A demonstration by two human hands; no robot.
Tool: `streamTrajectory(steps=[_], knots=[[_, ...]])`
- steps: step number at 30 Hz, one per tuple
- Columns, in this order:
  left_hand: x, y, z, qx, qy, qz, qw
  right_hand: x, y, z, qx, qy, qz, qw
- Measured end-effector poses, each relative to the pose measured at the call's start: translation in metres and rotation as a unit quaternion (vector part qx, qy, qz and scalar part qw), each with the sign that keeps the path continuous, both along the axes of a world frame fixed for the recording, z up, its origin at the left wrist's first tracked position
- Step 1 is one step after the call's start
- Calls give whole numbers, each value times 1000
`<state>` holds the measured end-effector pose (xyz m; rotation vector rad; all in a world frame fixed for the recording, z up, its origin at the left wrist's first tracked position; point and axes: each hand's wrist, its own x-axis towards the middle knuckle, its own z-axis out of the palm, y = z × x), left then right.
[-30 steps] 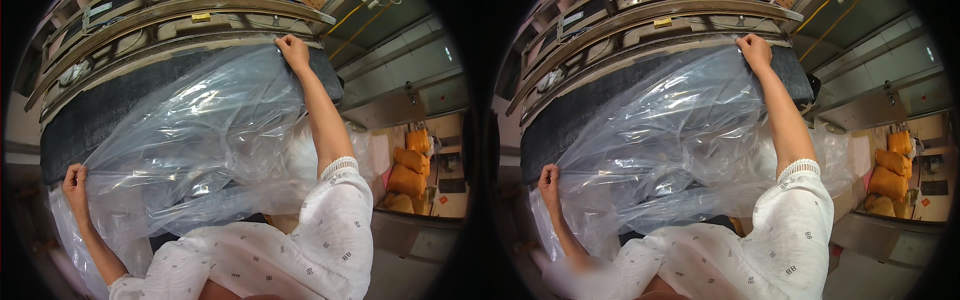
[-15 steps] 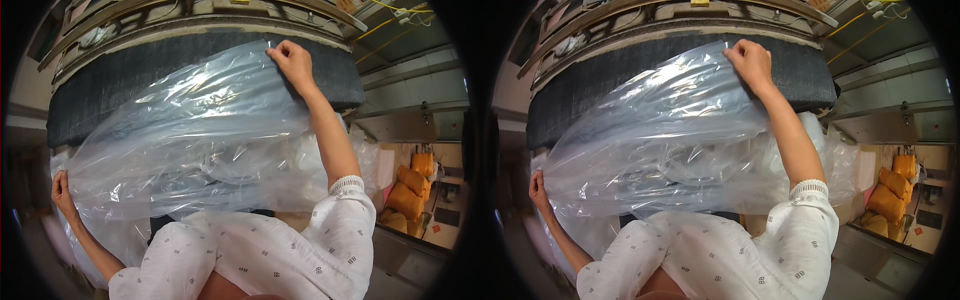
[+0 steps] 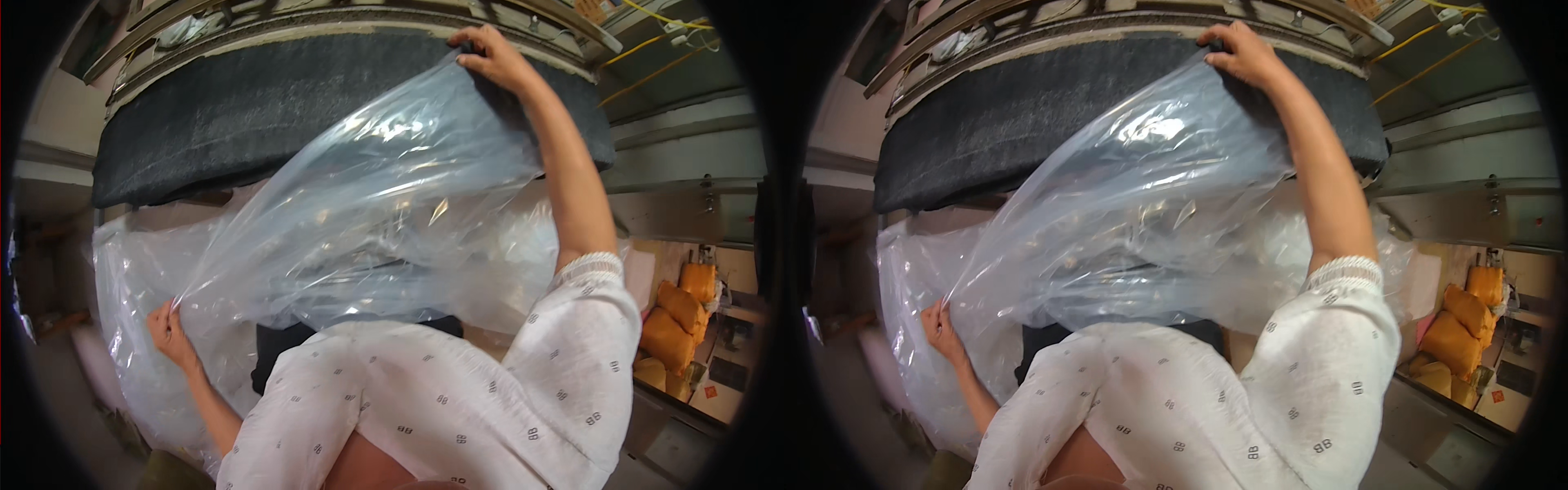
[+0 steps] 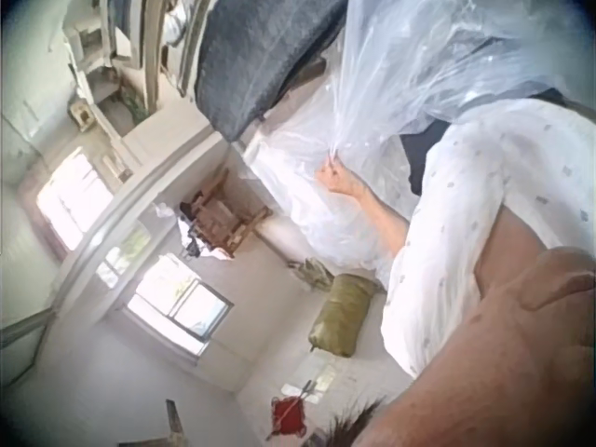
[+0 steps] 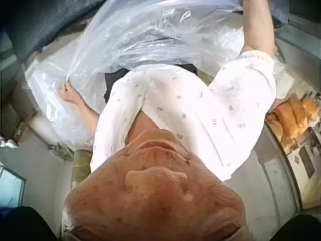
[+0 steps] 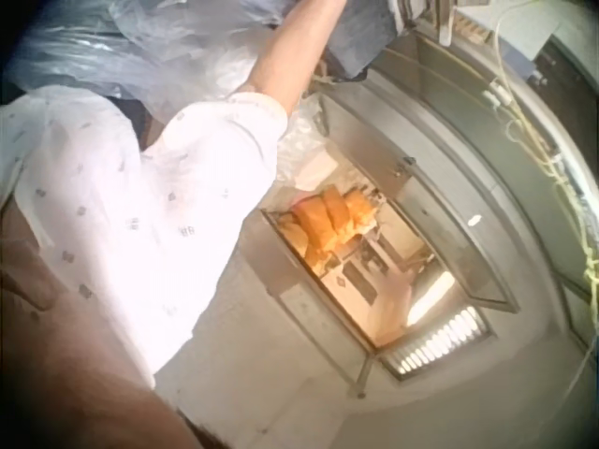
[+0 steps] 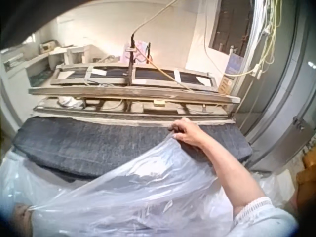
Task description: The person is seen wrapping a large gray object in clear plastic sheets.
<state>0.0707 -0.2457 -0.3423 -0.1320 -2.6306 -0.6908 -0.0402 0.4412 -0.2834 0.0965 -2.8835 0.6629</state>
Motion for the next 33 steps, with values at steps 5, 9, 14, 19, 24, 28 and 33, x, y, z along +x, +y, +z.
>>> streamTrajectory(steps=[5,9,14,19,24,28,33], knots=[[-61,2,20,432,-78,186,879,2,-4,26,-273,-69,23,959],[-141,55,87,584,58,-21,809,7,-12,38,-561,144,-70,813],[-277,121,48,305,154,-58,938,0,15,-20,-55,308,-387,867],[-330,152,23,327,35,-49,943,0,44,-47,-170,315,-358,862],[-361,180,29,292,12,-21,956,-5,70,-48,-107,269,-389,874],[-376,185,29,304,33,-40,951,-8,65,-41,-102,253,-411,870],[-375,190,34,193,55,38,979,-10,49,-32,-57,250,-470,845]])
